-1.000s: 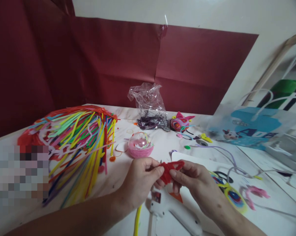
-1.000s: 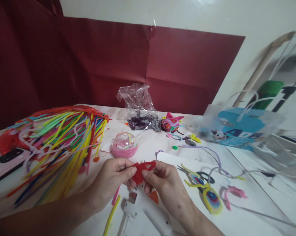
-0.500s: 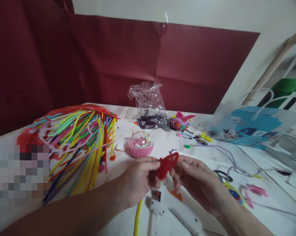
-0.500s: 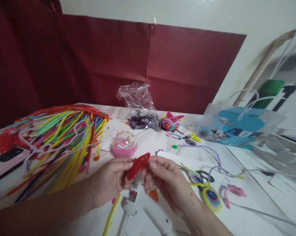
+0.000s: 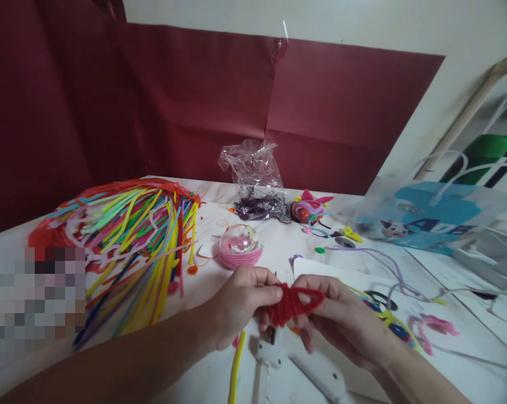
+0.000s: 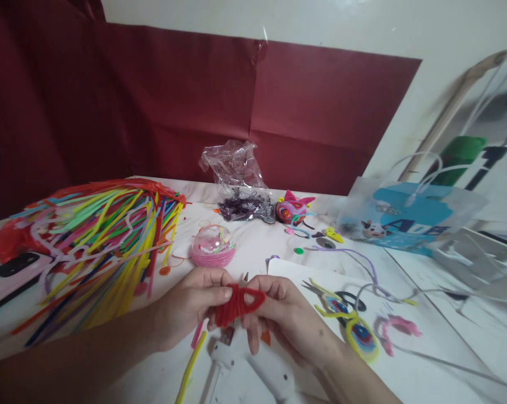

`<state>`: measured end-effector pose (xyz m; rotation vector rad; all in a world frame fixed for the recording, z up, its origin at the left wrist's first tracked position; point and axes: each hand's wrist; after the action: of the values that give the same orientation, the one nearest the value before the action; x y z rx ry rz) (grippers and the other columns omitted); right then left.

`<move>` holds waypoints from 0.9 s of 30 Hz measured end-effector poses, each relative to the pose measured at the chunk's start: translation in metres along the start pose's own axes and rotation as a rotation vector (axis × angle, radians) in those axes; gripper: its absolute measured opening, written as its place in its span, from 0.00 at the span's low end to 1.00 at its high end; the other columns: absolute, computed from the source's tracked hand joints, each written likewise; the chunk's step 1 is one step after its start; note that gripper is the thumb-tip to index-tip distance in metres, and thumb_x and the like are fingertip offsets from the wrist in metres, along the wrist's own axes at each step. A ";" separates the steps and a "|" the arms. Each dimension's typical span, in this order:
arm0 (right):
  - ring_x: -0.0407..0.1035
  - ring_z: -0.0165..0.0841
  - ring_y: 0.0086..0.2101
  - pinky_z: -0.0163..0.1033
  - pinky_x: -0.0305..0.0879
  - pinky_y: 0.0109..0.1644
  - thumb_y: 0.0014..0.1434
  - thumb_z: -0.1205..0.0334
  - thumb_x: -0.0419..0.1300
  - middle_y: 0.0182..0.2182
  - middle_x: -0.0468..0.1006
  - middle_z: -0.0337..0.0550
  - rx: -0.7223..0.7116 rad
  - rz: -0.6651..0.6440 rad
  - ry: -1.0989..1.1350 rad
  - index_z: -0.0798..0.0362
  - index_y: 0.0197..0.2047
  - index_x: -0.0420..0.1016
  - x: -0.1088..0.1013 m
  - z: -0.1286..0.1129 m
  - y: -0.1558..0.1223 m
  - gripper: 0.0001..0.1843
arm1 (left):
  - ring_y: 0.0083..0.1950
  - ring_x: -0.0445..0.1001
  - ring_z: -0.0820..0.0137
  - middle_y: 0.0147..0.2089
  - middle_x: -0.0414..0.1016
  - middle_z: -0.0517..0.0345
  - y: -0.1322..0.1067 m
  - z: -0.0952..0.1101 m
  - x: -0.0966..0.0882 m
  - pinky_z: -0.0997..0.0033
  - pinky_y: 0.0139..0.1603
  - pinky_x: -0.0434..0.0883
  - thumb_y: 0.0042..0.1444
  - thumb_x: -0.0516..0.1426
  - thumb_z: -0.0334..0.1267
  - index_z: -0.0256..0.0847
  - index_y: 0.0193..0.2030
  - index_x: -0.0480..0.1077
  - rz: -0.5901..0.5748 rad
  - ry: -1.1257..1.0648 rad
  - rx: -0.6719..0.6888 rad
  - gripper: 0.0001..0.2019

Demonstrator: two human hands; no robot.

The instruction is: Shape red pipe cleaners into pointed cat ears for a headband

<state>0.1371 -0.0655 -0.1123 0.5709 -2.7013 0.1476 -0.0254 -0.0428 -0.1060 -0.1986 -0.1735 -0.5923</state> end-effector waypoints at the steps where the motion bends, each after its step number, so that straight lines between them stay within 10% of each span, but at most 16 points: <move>1: 0.66 0.26 0.14 0.29 0.64 0.17 0.47 0.61 0.65 0.17 0.75 0.42 0.027 -0.020 -0.010 0.60 0.25 0.73 -0.001 0.000 -0.001 0.10 | 0.16 0.61 0.77 0.18 0.66 0.59 -0.001 0.001 0.000 0.77 0.18 0.57 0.44 0.55 0.38 0.35 0.25 0.64 0.013 0.079 0.048 0.07; 9: 0.63 0.21 0.12 0.25 0.60 0.15 0.45 0.66 0.66 0.13 0.73 0.39 0.074 -0.003 -0.179 0.61 0.20 0.73 -0.008 -0.004 -0.003 0.09 | 0.18 0.61 0.78 0.18 0.64 0.62 -0.006 0.007 0.000 0.79 0.19 0.58 0.47 0.53 0.35 0.36 0.25 0.64 0.001 0.332 0.118 0.05; 19: 0.60 0.23 0.08 0.26 0.59 0.12 0.41 0.67 0.67 0.11 0.73 0.40 0.150 -0.179 0.138 0.59 0.22 0.73 -0.011 0.007 -0.003 0.06 | 0.12 0.58 0.80 0.13 0.63 0.63 -0.003 0.008 0.000 0.80 0.13 0.54 0.34 0.57 0.35 0.36 0.22 0.65 -0.135 -0.107 -0.200 0.07; 27: 0.68 0.22 0.17 0.25 0.62 0.21 0.39 0.77 0.66 0.18 0.77 0.39 0.240 -0.223 -0.151 0.60 0.23 0.74 -0.014 -0.004 -0.012 0.07 | 0.11 0.57 0.81 0.12 0.63 0.64 -0.007 0.015 -0.002 0.81 0.11 0.53 0.34 0.55 0.31 0.35 0.20 0.67 -0.258 0.108 -0.291 0.03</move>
<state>0.1549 -0.0706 -0.1138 0.9861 -2.7571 0.3863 -0.0325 -0.0439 -0.0911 -0.4297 -0.0066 -0.8828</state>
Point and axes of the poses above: each hand's wrist, its own y-axis towards the middle knuckle, its own x-axis out of the palm, z = x × y
